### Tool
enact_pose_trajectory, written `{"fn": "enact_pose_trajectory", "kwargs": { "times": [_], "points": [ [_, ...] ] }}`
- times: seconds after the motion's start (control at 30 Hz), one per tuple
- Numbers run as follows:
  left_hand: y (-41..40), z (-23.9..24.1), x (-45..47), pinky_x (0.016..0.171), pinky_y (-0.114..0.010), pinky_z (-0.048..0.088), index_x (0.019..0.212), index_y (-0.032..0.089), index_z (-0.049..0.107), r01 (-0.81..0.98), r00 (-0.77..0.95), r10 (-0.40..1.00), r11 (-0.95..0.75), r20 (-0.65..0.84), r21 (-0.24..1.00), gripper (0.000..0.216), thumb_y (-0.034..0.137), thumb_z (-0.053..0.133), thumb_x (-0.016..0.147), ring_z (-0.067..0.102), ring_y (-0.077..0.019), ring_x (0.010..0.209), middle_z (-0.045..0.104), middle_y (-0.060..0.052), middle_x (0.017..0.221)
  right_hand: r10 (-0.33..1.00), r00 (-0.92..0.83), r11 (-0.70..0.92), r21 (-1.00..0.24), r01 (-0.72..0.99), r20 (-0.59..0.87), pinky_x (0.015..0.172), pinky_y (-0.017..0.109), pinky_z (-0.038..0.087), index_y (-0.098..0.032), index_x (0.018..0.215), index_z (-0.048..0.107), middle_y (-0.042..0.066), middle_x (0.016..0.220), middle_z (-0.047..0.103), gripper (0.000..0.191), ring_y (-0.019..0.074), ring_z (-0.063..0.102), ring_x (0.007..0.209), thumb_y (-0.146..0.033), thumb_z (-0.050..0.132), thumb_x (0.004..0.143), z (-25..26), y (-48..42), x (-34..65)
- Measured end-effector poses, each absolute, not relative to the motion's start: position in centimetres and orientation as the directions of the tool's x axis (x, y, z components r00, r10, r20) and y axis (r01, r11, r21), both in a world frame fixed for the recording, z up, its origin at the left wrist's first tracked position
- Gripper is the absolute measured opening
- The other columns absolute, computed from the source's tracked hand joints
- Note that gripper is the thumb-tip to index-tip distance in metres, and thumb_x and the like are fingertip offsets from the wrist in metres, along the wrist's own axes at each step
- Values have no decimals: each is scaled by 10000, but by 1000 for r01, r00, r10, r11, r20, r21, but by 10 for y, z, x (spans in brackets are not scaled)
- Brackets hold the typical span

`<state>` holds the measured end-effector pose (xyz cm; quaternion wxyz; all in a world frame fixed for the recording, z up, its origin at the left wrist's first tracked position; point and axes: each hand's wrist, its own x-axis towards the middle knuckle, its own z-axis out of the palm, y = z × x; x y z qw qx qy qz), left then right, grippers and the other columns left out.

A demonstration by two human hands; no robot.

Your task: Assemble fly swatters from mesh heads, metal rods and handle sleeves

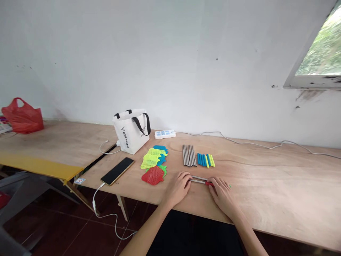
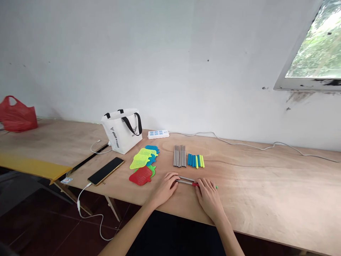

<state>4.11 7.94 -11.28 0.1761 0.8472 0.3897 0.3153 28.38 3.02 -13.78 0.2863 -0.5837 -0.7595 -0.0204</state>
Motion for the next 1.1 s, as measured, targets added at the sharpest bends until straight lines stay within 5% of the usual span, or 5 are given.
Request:
{"fn": "enact_pose_trajectory", "kwargs": {
  "times": [0.83,1.1],
  "points": [
    [77,-107,41,1088,-413,454,1177,268,635,578,529,746,-666,404,472,243,187,506,987,568,-222,1209,634,-36,1267,859,-139,318,-302,899,492,852,410,528,-299,1175,596,62,1077,627,257,254,607,1012,-291,459,957,-142,32,285],
    [78,-107,43,1078,-380,450,1148,259,624,529,512,765,-639,390,558,233,146,554,956,580,-204,1172,656,-17,1206,873,-129,297,-302,906,471,863,408,528,-310,1164,630,56,1042,619,279,243,613,1001,-280,436,966,-137,29,283]
  ]
}}
